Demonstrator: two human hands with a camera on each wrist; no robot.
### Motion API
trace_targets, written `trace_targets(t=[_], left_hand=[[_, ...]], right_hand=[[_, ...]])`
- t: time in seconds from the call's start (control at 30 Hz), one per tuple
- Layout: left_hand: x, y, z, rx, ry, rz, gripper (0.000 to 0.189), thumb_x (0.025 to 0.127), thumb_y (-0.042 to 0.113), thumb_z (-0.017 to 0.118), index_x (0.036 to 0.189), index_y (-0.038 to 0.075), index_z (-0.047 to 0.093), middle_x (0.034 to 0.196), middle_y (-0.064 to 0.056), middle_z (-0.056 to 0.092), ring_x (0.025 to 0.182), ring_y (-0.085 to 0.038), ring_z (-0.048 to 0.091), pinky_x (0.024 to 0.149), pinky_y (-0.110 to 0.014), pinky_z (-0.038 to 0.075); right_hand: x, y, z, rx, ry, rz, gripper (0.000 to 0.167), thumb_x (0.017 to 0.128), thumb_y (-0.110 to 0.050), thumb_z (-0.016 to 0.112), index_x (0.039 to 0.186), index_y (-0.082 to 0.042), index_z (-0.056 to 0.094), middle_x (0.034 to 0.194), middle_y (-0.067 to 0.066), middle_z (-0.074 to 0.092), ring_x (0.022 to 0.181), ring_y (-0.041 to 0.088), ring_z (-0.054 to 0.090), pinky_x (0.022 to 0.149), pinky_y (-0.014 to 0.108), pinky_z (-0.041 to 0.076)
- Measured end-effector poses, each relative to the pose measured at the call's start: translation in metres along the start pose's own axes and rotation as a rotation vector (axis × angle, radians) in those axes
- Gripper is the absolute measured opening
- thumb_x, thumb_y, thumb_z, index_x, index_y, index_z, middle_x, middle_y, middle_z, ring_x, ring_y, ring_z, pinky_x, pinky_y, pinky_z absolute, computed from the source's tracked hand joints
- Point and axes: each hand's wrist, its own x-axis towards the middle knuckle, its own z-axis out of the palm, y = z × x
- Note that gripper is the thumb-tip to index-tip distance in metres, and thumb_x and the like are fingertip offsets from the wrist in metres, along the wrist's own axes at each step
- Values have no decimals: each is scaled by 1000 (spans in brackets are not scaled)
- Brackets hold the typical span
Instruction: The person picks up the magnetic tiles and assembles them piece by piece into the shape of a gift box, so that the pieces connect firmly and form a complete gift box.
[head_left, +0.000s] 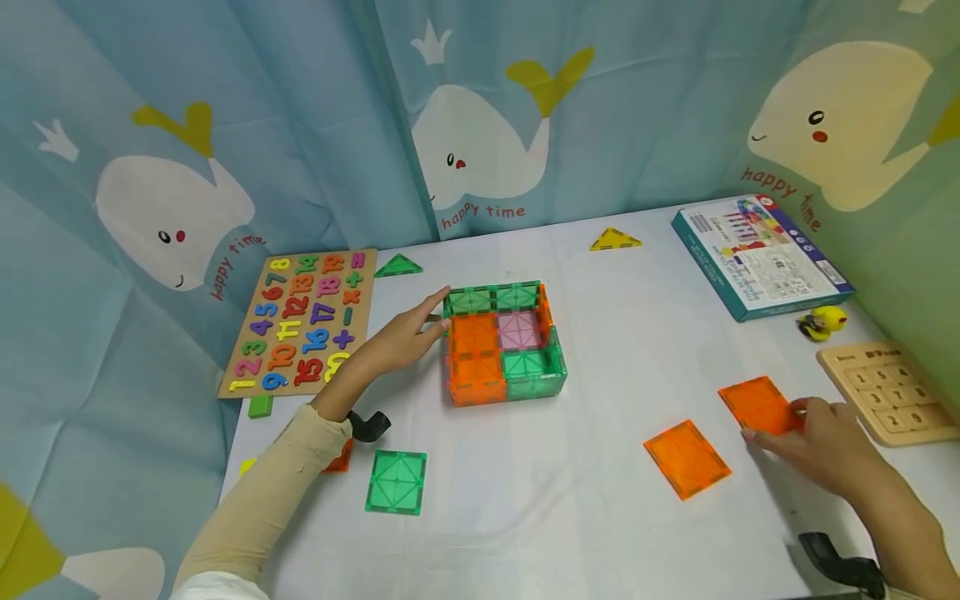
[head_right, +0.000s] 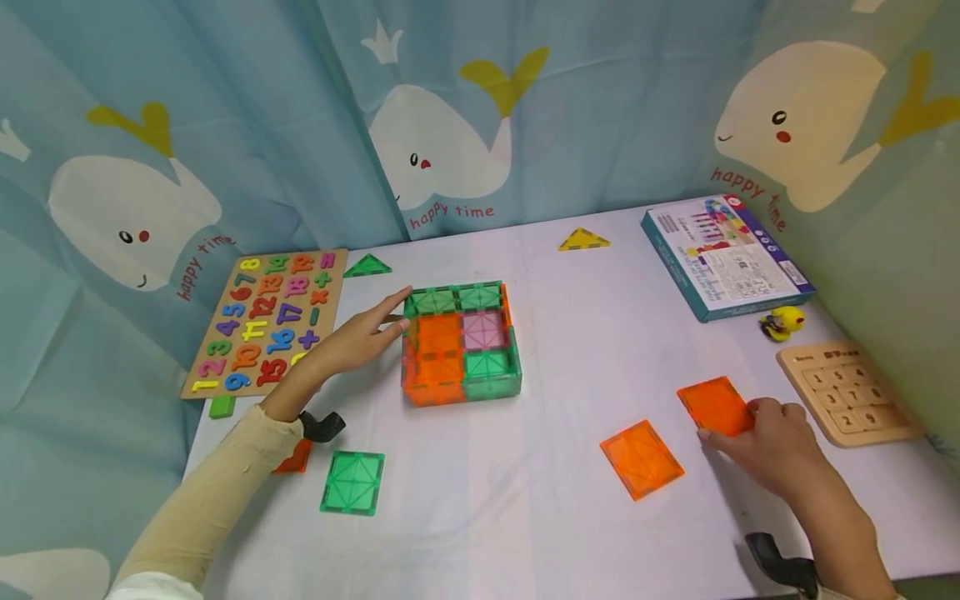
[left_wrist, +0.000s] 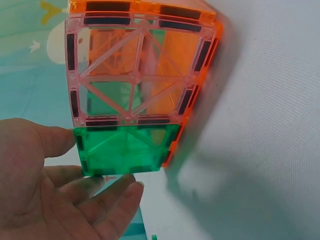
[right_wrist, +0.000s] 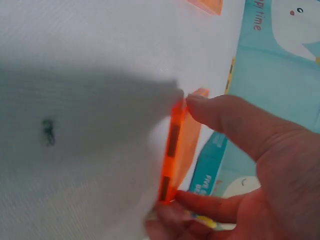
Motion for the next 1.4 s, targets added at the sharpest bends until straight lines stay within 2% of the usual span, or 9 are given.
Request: trace_targets(t=[0.2, 0.4, 0.5, 0.7, 0.87, 1.07, 1.2, 1.3, 1.4], left_hand=[[0, -2, -1, 4, -3, -8, 66, 115, 36, 44, 172, 26, 11, 176, -9, 22, 153, -38, 41, 124, -60, 33], [-1, -3, -2, 0, -1, -14, 66, 115, 36, 43, 172, 26, 11, 175, -10, 24, 153, -38, 41, 124, -60, 33], [0, -3, -2, -3, -6, -13, 66, 115, 35, 43, 172, 26, 11, 176, -8, 22, 153, -37, 40, 124, -59, 33], [1, -3, -1, -6, -12, -22, 66, 115, 35, 44, 172, 26, 11, 175, -9, 24, 153, -37, 41, 124, -58, 34], [0, -2, -1, -10, -16, -23, 67, 115, 35, 44, 172, 26, 10, 175, -9, 24, 154, -37, 39, 125, -58, 32], [1, -3, 1, -13, -13, -13, 66, 115, 37, 43, 172, 25, 11, 176, -6, 22, 155, -36, 38, 126, -57, 31], [2, -2, 0, -4, -12, -2, 66, 115, 38, 43, 172, 25, 11, 176, -7, 22, 155, -36, 38, 126, -57, 31], [3, -1, -1, 7, -12, 4, 66, 115, 38, 43, 172, 24, 12, 175, -9, 24, 154, -36, 39, 126, -57, 30], [2, -1, -1, 11, -11, 6, 66, 115, 37, 43, 172, 23, 12, 175, -11, 25, 154, -37, 39, 126, -57, 30]], right_hand=[[14, -7, 2, 17, 55, -134, 99, 99, -52, 70, 144, 27, 30, 133, 56, 23, 119, 68, 25, 91, 82, 41], [36, -25, 0, 1, 95, -233, 92, 97, -41, 77, 146, 23, 34, 137, 55, 24, 119, 69, 29, 93, 82, 41], [49, -38, -4, -13, 78, -289, 90, 96, -34, 79, 148, 24, 34, 139, 54, 26, 119, 66, 32, 96, 80, 42], [77, -72, -10, -18, 16, -391, 91, 95, -30, 80, 153, 21, 32, 146, 49, 28, 126, 62, 34, 105, 77, 41], [99, -101, -11, -73, -1, -470, 89, 92, -30, 84, 152, 17, 39, 144, 45, 35, 125, 58, 40, 105, 73, 44], [124, -132, -13, -139, 53, -552, 80, 89, -34, 87, 144, 12, 53, 134, 39, 46, 116, 51, 47, 97, 62, 52], [138, -152, -23, -126, 83, -567, 78, 88, -35, 87, 143, 11, 55, 134, 37, 46, 116, 49, 45, 97, 60, 51], [140, -173, -40, -104, 113, -581, 77, 89, -33, 86, 143, 10, 54, 137, 37, 45, 121, 50, 43, 103, 65, 47], [134, -201, -53, -78, 155, -622, 76, 89, -34, 86, 144, 9, 55, 139, 35, 46, 123, 49, 44, 106, 65, 45]])
